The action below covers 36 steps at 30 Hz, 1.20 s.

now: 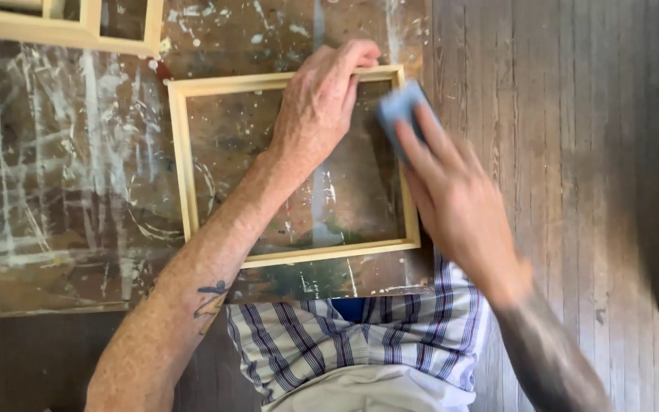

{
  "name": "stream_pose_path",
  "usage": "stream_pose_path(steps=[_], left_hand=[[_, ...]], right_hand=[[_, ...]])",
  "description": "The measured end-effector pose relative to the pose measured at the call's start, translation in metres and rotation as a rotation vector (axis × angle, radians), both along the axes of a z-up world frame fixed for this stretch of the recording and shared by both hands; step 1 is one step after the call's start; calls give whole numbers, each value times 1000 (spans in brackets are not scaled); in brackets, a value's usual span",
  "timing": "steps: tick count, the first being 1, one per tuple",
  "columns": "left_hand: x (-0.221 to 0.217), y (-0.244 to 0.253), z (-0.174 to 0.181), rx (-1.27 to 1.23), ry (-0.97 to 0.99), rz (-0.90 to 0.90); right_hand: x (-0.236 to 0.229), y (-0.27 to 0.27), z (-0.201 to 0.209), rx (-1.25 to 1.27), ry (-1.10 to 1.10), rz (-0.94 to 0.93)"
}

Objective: Sanding the inner and outer edges of a wooden frame with a sanding block on a workbench.

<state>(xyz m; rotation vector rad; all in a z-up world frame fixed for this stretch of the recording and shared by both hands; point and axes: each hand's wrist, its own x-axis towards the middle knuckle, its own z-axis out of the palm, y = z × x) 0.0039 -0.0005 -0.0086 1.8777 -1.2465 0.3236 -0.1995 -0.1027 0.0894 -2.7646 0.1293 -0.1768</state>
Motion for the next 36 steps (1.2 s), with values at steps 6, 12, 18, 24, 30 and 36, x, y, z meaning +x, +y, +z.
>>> stream_pose_path(steps=[6, 12, 18, 24, 30, 36], left_hand=[[0, -2, -4, 36, 18, 18], [0, -2, -16, 30, 9, 21], [-5, 2, -6, 77, 54, 18], [-15, 7, 30, 146, 93, -51], [-21, 32, 58, 317, 25, -152], [-22, 39, 58, 447, -146, -264]], right_hand=[[-29, 1, -2, -45, 44, 43], [-67, 16, -3, -38, 98, 28], [22, -29, 0, 68, -79, -5], [-41, -72, -16, 308, -103, -292], [-85, -103, -67, 325, 37, -473], [-93, -106, -87, 338, 108, -562]])
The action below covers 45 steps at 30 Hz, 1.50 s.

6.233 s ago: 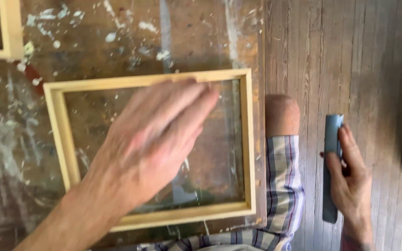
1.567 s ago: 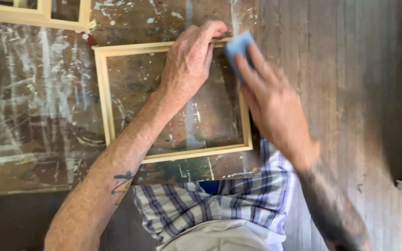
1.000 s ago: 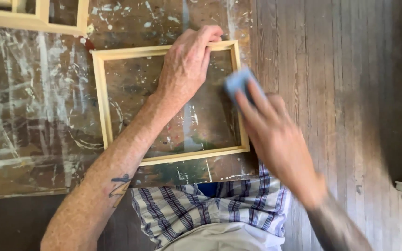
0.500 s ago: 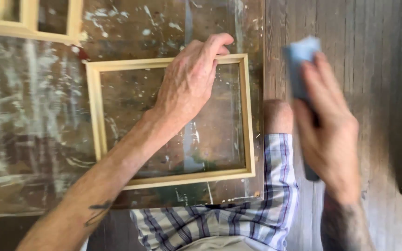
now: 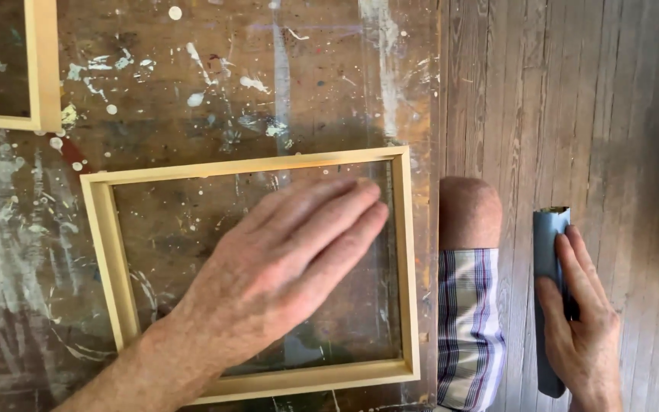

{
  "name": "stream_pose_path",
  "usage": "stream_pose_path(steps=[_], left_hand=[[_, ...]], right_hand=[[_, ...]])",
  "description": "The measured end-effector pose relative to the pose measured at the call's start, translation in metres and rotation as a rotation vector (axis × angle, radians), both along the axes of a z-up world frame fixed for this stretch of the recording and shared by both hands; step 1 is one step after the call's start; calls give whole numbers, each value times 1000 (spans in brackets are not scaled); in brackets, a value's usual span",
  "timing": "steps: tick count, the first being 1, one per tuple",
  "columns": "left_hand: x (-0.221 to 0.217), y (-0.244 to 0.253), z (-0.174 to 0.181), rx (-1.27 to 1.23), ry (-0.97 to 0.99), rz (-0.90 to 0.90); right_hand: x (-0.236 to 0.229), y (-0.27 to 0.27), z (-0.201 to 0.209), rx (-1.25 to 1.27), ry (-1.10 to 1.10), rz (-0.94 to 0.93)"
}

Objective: Sanding the inner and outer edges of a wooden frame with a sanding block on a workbench.

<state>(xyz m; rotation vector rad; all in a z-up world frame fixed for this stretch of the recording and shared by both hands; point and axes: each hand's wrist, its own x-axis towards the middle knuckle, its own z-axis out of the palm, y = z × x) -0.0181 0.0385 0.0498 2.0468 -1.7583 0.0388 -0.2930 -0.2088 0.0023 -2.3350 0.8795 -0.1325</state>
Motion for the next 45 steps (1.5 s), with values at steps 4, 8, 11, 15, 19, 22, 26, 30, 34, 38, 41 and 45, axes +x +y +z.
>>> stream_pose_path(steps=[4, 8, 11, 15, 19, 22, 26, 30, 34, 38, 41, 45], left_hand=[[-2, -12, -1, 108, -236, -89], [-15, -10, -5, 207, -398, -101], [-32, 5, -9, 234, -434, -140], [-41, 17, -5, 40, -279, -297], [-21, 6, 9, 121, -190, 41], [-15, -14, -9, 175, -238, 239], [-15, -19, -22, 79, -322, 264], [-9, -15, -29, 0, -226, 256], [-10, -14, -28, -90, -122, 281], [-9, -12, -45, -162, -121, 301], [-8, -11, -52, -176, -129, 302], [-7, -11, -47, -163, -228, 307]], right_hand=[[-3, 1, -1, 0, -15, 35], [-8, 4, 4, -24, -21, 43], [-11, 7, 10, -38, -41, 62], [-8, 20, 34, -90, -30, 112], [-7, 54, 58, -67, -106, 214], [1, 90, 79, -81, 42, 341], [2, 110, 81, -247, 115, 454], [17, 117, 84, -321, 127, 576], [88, 100, 83, -261, 38, 540], [105, 103, 88, -463, 49, 496], [60, 124, 87, -387, -6, 591], [49, 135, 85, -421, 49, 534]])
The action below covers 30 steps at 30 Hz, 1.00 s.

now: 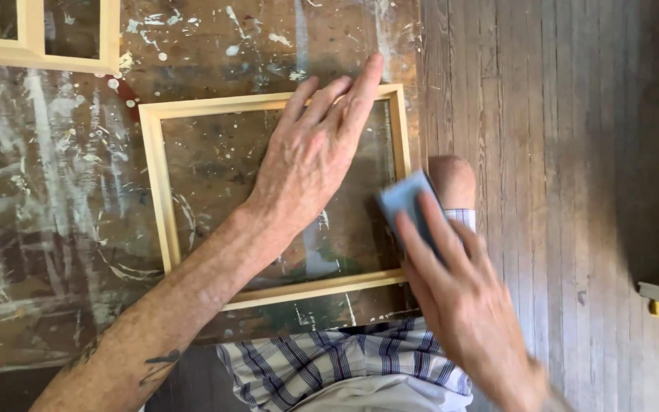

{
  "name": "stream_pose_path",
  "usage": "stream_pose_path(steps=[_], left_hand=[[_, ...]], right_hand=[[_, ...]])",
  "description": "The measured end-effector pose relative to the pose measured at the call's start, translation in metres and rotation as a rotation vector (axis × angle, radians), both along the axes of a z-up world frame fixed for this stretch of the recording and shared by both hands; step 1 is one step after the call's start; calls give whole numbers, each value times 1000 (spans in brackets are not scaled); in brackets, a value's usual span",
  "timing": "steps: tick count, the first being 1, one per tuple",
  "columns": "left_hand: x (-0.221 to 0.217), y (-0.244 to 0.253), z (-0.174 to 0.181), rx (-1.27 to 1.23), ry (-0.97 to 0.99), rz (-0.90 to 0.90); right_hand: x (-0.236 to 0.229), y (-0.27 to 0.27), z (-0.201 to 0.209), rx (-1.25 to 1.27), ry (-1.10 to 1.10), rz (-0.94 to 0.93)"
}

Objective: Sanding the inner and outer edges of a wooden frame with a sanding block on a workbench.

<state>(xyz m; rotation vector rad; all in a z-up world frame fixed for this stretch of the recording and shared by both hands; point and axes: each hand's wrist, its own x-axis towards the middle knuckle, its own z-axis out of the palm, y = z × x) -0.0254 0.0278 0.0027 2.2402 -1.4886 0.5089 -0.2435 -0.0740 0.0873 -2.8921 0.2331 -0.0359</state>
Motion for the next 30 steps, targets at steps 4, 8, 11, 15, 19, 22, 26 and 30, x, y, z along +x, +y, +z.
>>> stream_pose_path(steps=[4, 8, 11, 15, 19, 22, 26, 30], left_hand=[[0, -1, 0, -15, 12, -16], [2, -2, -1, -12, -16, -7], [1, -1, -7, -52, 43, -21], [1, 0, -4, -43, 21, -28], [2, -2, 5, -36, 40, -24], [2, 0, -3, -41, 9, -20], [2, 2, -8, -87, 45, -22], [1, 0, -3, -71, 27, -29]], right_hand=[[69, -18, 11, 146, -56, -102], [42, -11, 2, 92, -51, -75], [-6, 7, 0, 92, 5, -27], [12, -1, -2, 93, -9, -45], [70, -25, 1, 65, -71, -75], [39, -17, -1, 91, -66, -5], [-28, 4, -4, 105, -19, 12], [12, -14, -3, 117, -35, 12]])
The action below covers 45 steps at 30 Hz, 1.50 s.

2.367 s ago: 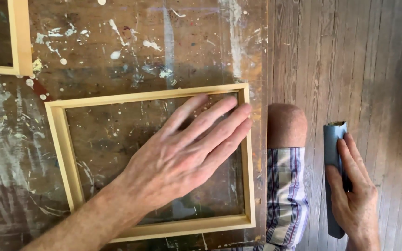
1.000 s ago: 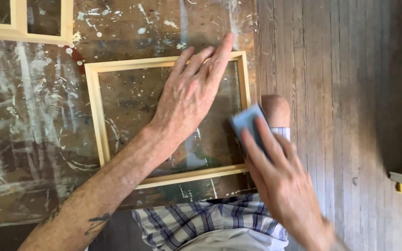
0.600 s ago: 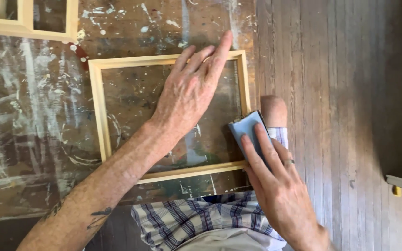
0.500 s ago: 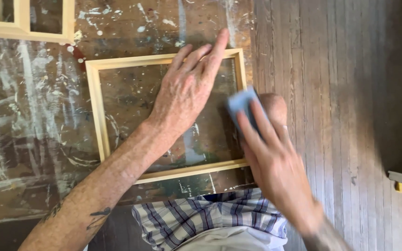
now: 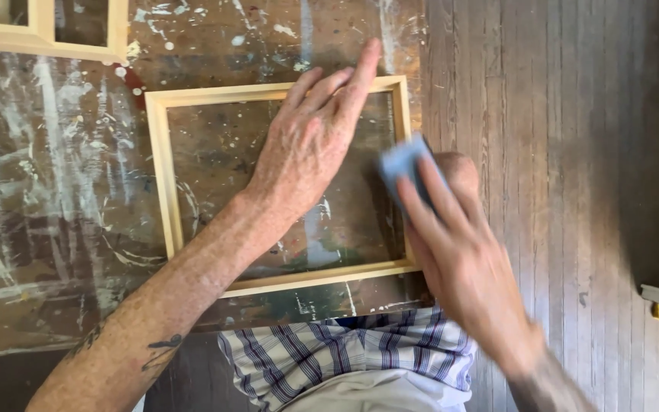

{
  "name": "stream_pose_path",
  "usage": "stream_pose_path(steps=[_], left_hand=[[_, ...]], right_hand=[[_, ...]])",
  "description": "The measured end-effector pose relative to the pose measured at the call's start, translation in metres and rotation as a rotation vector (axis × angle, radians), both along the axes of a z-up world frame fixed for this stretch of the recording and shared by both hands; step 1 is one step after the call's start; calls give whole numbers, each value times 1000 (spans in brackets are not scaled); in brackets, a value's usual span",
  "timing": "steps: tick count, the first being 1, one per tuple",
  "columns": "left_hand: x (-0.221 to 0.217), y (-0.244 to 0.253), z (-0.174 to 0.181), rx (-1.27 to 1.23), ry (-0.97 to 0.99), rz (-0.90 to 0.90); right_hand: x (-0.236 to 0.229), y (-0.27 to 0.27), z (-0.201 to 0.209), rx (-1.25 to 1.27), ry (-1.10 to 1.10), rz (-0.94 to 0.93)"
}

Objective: Sanding the inner and outer edges of a wooden frame with a sanding block on a workbench.

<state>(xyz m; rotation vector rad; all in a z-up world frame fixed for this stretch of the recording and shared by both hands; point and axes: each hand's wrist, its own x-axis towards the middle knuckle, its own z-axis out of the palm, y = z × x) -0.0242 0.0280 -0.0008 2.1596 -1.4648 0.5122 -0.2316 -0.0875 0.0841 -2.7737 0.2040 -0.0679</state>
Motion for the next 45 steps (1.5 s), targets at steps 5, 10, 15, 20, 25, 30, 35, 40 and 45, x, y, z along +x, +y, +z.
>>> stream_pose_path(steps=[5, 10, 15, 20, 25, 30, 35, 40, 45], left_hand=[[0, 0, 6, 14, -18, 3], [0, -1, -7, -27, -28, 10], [-1, -1, -6, 2, 10, 2], [0, -1, 2, 43, -21, 9], [0, -2, -18, -11, 43, 8], [1, 0, 1, 28, 42, 4], [-4, 4, 17, 35, 159, -13], [-8, 9, 49, 323, 293, -59], [-3, 10, 56, 367, 278, -240]], right_hand=[[40, -16, 7, -107, -25, -19], [-46, 14, 9, -46, 19, 32], [14, -10, 8, -23, 13, 13], [36, -25, 4, -67, -51, 23], [-59, 12, 5, -114, 43, 43], [13, -18, 0, -35, 7, 37], [61, -66, 4, 170, -99, -61], [12, -112, -33, 289, -138, -290], [-26, -129, -70, 366, -20, -463]])
